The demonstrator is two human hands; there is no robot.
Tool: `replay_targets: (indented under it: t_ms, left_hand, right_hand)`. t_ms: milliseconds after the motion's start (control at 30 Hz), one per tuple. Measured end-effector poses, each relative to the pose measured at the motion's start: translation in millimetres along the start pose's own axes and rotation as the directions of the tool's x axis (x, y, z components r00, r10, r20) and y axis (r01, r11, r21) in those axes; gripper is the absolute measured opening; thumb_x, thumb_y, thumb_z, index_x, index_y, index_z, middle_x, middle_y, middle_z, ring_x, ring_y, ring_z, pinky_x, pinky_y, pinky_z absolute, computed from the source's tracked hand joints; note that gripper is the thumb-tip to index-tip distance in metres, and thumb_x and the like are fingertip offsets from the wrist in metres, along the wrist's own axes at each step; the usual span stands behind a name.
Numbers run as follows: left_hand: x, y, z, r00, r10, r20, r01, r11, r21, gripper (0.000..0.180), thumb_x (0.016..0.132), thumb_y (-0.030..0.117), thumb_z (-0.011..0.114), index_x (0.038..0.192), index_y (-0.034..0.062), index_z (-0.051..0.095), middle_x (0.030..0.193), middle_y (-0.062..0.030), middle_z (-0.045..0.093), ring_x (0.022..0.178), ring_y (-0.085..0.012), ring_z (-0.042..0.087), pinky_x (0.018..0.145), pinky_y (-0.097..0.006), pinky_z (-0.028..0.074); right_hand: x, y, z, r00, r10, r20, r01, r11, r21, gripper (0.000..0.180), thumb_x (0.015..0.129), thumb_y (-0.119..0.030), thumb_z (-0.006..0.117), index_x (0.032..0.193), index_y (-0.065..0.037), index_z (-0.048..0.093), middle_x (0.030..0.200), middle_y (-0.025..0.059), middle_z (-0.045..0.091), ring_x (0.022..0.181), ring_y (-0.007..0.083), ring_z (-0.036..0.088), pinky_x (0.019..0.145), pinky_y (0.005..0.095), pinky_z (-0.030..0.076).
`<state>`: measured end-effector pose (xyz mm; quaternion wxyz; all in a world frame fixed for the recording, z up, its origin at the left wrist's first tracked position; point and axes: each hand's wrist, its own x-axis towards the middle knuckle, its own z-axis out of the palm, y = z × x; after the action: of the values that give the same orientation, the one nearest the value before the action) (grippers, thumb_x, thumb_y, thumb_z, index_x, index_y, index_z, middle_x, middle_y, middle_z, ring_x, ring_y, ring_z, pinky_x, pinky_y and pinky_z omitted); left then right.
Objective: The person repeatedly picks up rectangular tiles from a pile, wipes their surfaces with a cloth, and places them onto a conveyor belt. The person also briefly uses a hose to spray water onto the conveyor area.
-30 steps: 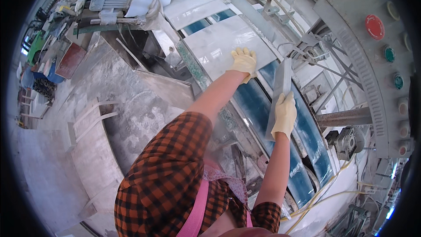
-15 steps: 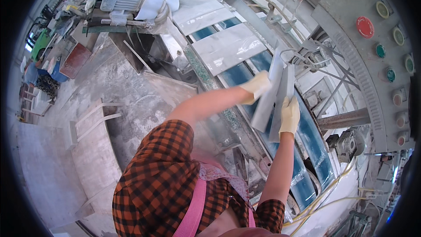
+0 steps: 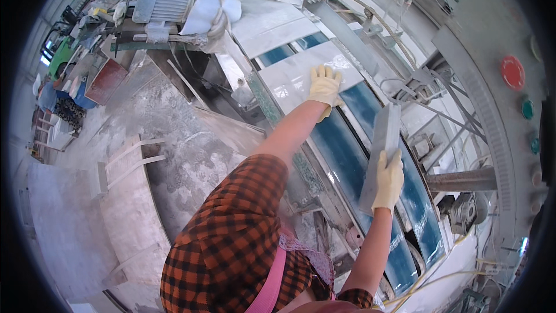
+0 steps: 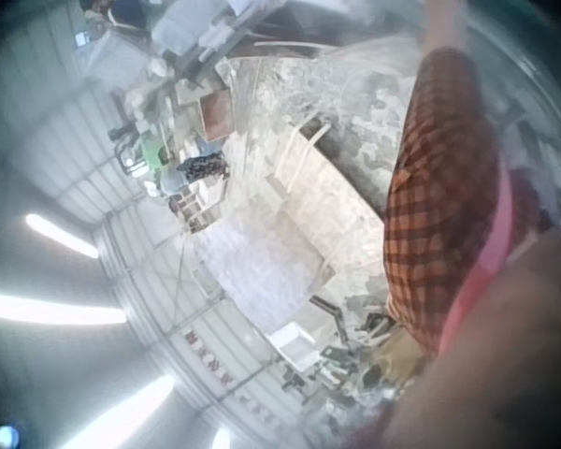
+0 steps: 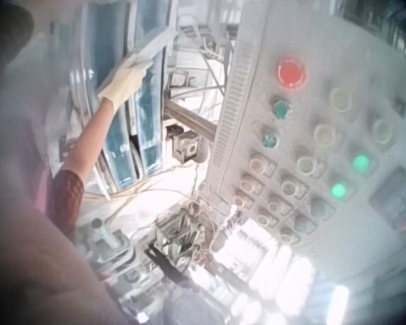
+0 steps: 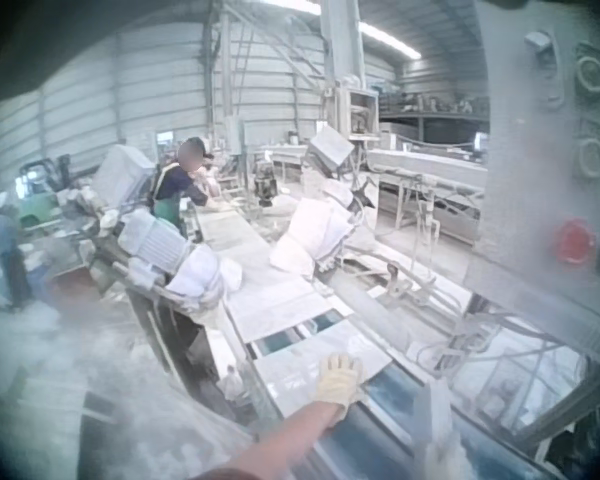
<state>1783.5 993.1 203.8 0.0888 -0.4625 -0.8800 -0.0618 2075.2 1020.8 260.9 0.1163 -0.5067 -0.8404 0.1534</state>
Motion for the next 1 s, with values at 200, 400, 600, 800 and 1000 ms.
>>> replay_targets:
  t_ms: [200,400,600,800,1000]
  left_hand:
    - [21.0,-6.6,-2.8,0.953,-0.059,0.297,0.071,0.997,-0.030,0.087,0.077,0.046,0.077,0.146,0.0068,0.041,0.142,-0.0199,0.045,0.128,-0.0392,0.045,0.103,-0.055,0.036]
    - [34.2,0.8,9.3,0.946,-0.132,0.296,0.173,0.978,-0.116,0.048,0.088,0.027,0.063,0.129,0.0041,0.053,0.122,-0.0229,0.059,0.111,-0.0371,0.058,0.093,-0.050,0.046]
    - [28.1,-15.1,-80.8,0.911,0.000,0.412,0.350,0.526,-0.775,0.029,0.087,0.021,0.057,0.106,0.0018,0.069,0.097,-0.0204,0.071,0.086,-0.0349,0.070,0.072,-0.041,0.053]
    - [-72.7,62.6,-106.2,0.925,-0.013,0.381,0.379,0.135,-0.916,0.034,0.087,0.015,0.050,0.109,-0.0091,0.057,0.101,-0.0269,0.065,0.095,-0.0341,0.065,0.081,-0.042,0.050]
    - [-97.1,102.6,-85.6,0.834,0.160,0.527,0.526,0.053,-0.849,0.041,0.098,0.024,0.050,0.127,-0.0054,0.051,0.113,-0.0238,0.062,0.103,-0.0288,0.066,0.089,-0.039,0.051]
  right_hand:
    - [-1.3,-5.5,-6.3,0.999,0.025,0.023,-0.025,1.000,0.000,0.062,0.101,-0.043,0.044,0.145,0.000,0.040,0.118,0.0290,0.062,0.100,0.0457,0.063,0.086,0.0501,0.051]
    - [-2.8,-4.3,-8.7,0.997,0.061,0.055,-0.061,0.998,-0.002,0.062,0.100,-0.044,0.044,0.142,0.001,0.043,0.119,0.0305,0.061,0.104,0.0462,0.062,0.089,0.0495,0.050]
    - [-1.5,0.3,-4.3,1.000,-0.002,-0.009,0.002,1.000,-0.013,0.060,0.100,-0.042,0.045,0.140,0.003,0.043,0.114,0.0311,0.063,0.099,0.0465,0.064,0.085,0.0510,0.052]
    - [0.3,10.6,1.2,0.999,-0.034,-0.023,0.034,0.999,0.004,0.062,0.099,-0.044,0.046,0.139,0.004,0.044,0.117,0.0317,0.062,0.103,0.0466,0.063,0.088,0.0495,0.051]
    - [-2.2,11.9,-2.5,0.998,-0.049,-0.041,0.052,0.997,0.057,0.073,0.096,-0.053,0.048,0.142,0.004,0.042,0.118,0.0315,0.062,0.103,0.0460,0.063,0.090,0.0493,0.051]
